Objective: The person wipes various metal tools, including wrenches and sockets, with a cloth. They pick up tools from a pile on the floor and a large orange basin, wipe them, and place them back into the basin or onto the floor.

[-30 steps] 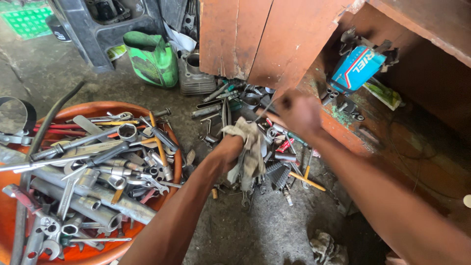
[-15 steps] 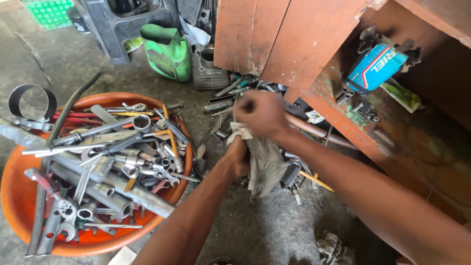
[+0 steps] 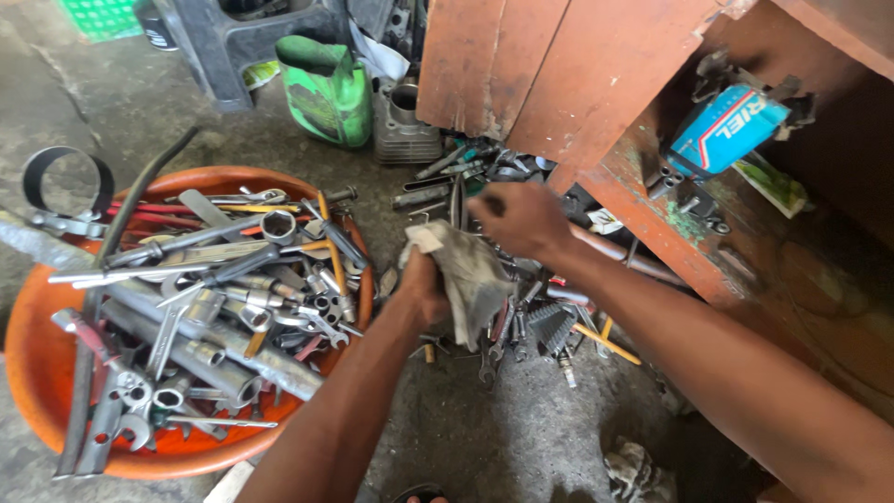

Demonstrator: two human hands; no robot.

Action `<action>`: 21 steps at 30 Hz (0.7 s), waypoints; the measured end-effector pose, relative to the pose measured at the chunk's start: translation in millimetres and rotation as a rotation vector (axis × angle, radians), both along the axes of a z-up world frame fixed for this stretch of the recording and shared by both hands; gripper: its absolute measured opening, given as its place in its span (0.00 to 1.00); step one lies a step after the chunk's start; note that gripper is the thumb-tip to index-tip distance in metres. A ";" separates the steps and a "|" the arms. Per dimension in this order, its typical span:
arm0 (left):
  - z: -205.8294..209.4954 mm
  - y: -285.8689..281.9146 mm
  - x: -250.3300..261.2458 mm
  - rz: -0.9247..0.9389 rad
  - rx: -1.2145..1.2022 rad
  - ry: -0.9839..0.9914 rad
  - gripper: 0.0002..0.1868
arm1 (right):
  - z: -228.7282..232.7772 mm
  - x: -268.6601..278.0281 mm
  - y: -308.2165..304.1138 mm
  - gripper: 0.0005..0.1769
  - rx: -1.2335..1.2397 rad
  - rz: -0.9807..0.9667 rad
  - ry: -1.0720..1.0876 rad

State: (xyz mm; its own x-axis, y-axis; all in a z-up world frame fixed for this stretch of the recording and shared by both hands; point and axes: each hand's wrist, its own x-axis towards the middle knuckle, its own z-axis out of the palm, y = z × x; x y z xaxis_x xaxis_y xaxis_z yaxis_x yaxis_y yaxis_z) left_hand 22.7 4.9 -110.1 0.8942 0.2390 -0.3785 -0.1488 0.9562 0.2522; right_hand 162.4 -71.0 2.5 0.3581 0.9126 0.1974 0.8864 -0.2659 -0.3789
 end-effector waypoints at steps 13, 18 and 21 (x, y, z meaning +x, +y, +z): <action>18.1 68.4 -21.6 0.281 0.029 -0.087 0.33 | -77.9 18.9 -43.2 0.16 -0.725 0.146 0.021; 6.5 73.5 -35.9 0.309 0.037 -0.078 0.27 | -89.6 -42.2 -31.5 0.16 -0.770 0.400 -0.028; 1.8 79.2 -40.8 0.287 0.038 -0.088 0.24 | -97.0 -66.3 -24.2 0.18 -0.749 0.512 -0.069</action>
State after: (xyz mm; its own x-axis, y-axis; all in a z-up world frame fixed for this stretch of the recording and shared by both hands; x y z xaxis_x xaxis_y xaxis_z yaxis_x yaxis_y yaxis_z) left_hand -18.2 84.1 -108.3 0.8172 0.4990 -0.2886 -0.4341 0.8621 0.2615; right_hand 96.1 -95.2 -94.5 -0.1172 0.8549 -0.5053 0.9782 0.0117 -0.2071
